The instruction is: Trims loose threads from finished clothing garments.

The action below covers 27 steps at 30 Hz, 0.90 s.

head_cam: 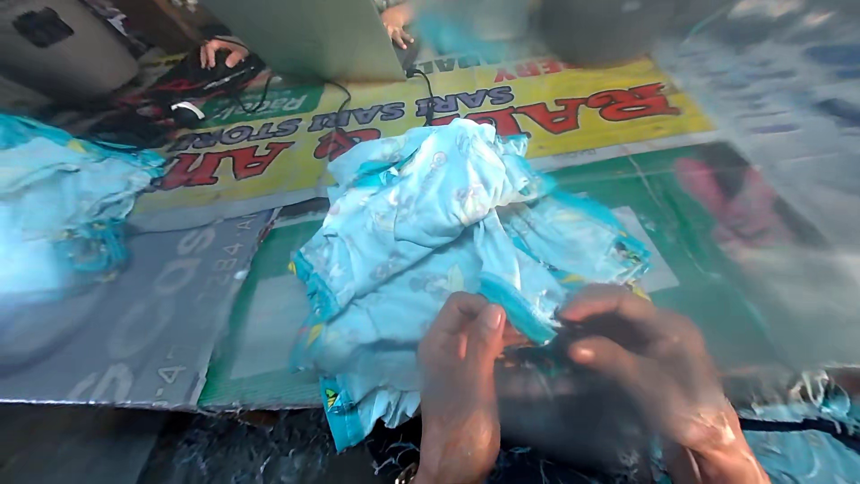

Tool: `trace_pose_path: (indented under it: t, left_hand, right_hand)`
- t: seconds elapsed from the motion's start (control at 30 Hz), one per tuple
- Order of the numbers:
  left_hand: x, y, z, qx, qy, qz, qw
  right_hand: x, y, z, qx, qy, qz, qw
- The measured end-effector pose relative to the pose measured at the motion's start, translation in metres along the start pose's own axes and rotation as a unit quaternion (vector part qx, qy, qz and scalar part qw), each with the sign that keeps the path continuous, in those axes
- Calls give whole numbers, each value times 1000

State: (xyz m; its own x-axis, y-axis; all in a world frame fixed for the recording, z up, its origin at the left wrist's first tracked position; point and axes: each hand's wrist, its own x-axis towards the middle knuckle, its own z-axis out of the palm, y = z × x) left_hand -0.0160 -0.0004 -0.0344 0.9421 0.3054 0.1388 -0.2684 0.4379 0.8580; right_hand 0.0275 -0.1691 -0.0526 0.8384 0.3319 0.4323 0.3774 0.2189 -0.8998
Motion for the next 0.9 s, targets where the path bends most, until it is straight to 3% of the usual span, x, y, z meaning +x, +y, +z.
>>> trace_pose_path:
  t: [0.33, 0.73, 0.9]
  left_hand:
    - [2, -1, -1, 15, -16, 1, 1000]
    - [2, -3, -3, 16, -22, 0, 1000]
    - [2, -6, -2, 22, -57, 9, 998]
  right_hand:
    - [1, 7, -6, 63, -22, 8, 998]
    - [0, 7, -5, 54, -8, 11, 998]
    - [-5, -2, -1, -37, 24, -41, 998]
